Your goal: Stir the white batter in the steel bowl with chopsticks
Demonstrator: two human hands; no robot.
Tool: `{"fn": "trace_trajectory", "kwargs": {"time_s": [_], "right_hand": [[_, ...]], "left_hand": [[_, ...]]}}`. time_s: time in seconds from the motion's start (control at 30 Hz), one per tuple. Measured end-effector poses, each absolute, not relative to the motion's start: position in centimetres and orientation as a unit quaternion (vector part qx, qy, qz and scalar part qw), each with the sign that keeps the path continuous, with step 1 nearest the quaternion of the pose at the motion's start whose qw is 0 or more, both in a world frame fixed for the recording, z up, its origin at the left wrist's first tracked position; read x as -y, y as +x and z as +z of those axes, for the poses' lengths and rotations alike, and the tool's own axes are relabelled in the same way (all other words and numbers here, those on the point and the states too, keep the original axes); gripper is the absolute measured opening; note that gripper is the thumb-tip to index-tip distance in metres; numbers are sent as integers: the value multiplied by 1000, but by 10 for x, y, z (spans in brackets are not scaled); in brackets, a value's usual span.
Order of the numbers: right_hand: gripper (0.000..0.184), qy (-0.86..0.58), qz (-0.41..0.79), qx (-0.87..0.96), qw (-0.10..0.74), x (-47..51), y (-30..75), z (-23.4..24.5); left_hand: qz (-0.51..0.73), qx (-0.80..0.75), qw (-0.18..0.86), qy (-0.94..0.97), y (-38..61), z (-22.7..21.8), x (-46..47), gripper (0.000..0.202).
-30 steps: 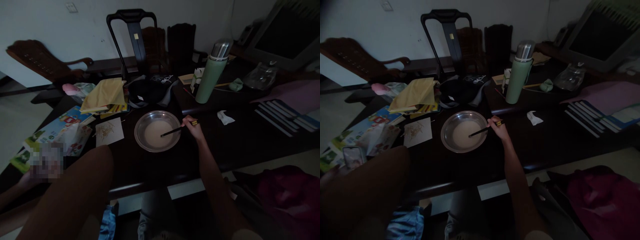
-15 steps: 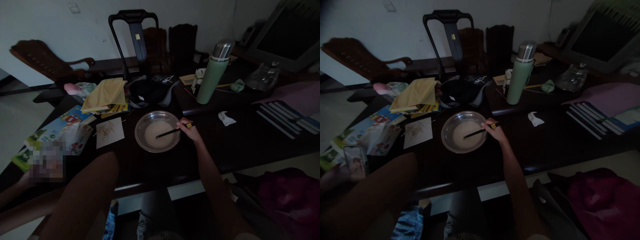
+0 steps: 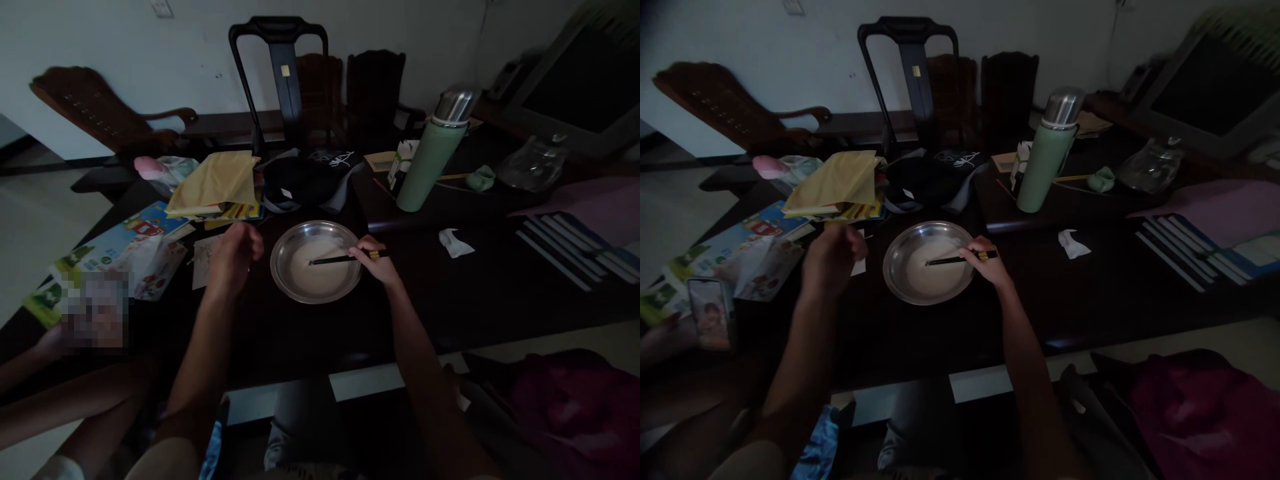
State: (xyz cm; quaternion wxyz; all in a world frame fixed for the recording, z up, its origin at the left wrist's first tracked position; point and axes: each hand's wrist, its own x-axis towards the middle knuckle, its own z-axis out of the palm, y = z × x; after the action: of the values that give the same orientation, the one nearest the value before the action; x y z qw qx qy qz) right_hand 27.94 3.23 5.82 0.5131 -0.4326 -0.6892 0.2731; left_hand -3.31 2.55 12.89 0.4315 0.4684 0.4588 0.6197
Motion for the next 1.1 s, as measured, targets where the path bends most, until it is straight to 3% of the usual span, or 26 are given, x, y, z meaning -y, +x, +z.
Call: {"fn": "trace_trajectory", "kwargs": {"time_s": [0.13, 0.2, 0.33, 0.47, 0.67, 0.87, 1.0, 1.1], "right_hand": [[46, -466, 243, 643, 557, -34, 291, 57], [49, -476, 263, 611, 575, -31, 299, 57], [46, -448, 309, 646, 535, -26, 296, 59], [39, -436, 280, 688, 509, -28, 286, 60], [49, -473, 271, 611, 574, -24, 303, 61], [40, -437, 288, 687, 504, -26, 286, 61], [44, -473, 238, 637, 559, -28, 298, 58], [50, -481, 267, 604, 577, -25, 306, 57]], "left_hand": [[624, -588, 364, 365, -33, 84, -69, 39], [569, -622, 381, 380, -35, 59, -81, 39], [506, -621, 407, 440, -34, 33, -77, 39], [528, -578, 420, 458, -30, 31, -71, 38], [535, -550, 445, 462, -30, 28, -73, 41], [529, -552, 453, 458, -29, 29, -72, 38], [528, -550, 456, 459, -27, 32, -71, 36], [527, -554, 455, 457, -27, 32, -71, 35]]}}
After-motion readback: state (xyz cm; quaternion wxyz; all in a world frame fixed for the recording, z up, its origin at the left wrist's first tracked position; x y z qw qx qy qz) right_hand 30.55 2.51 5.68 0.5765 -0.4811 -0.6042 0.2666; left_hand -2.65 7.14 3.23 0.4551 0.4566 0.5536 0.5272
